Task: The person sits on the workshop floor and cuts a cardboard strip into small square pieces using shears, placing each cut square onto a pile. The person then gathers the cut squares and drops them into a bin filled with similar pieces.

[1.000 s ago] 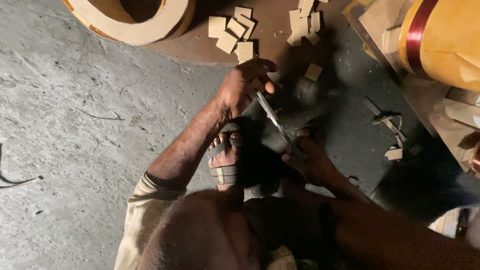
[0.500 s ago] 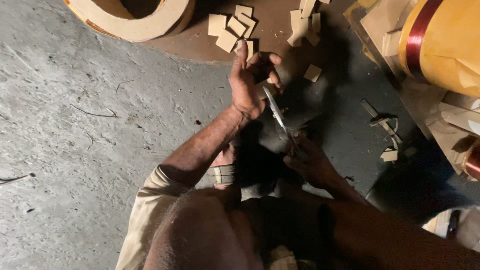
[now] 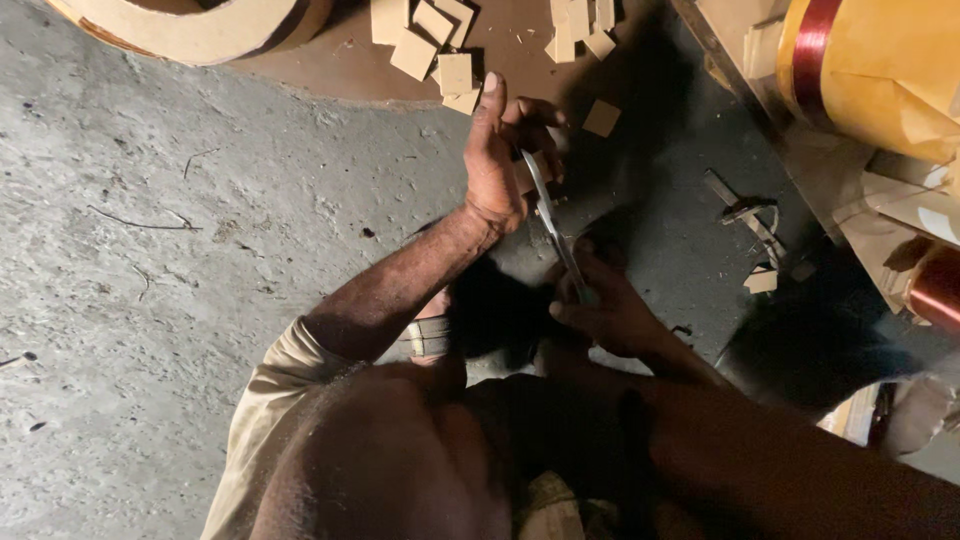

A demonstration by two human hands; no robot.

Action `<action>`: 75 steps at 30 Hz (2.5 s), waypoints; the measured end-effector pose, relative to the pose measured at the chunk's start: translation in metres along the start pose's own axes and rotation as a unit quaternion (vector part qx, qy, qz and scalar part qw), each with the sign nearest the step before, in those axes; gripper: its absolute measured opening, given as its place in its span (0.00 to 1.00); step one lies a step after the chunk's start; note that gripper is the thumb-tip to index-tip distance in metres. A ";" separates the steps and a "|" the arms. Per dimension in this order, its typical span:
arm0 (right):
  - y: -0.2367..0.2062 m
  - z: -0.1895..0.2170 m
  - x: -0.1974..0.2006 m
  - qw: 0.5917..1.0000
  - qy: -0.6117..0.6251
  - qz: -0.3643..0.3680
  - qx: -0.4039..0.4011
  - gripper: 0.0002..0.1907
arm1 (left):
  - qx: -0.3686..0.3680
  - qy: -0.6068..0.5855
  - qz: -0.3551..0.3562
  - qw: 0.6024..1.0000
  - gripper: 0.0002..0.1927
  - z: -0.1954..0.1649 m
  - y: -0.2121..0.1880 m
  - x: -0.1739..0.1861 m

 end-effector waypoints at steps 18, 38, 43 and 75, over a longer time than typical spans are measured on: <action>0.017 -0.022 0.002 0.974 -0.140 -0.052 -0.168 0.25 | -0.078 0.071 -0.072 0.992 0.42 -0.004 0.002 -0.001; -0.006 -0.058 -0.003 0.965 -0.060 -0.082 -0.240 0.22 | -0.116 0.052 -0.087 0.988 0.38 0.016 -0.013 -0.032; 0.001 -0.046 0.000 0.981 -0.105 -0.143 -0.079 0.18 | -0.107 0.067 -0.067 0.990 0.39 0.016 -0.013 -0.038; 0.012 -0.012 0.005 0.968 -0.074 -0.241 -0.023 0.20 | -0.413 0.735 -0.059 0.535 0.28 -0.114 -0.002 0.037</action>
Point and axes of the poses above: each hand's wrist, its own y-axis towards the middle knuckle, its own x-axis out of the back of the hand, z = x × y, the point moved 5 cm from there along y, towards the middle knuckle, and after that the axes turned 1 degree about -z, right-handed, at the moved point
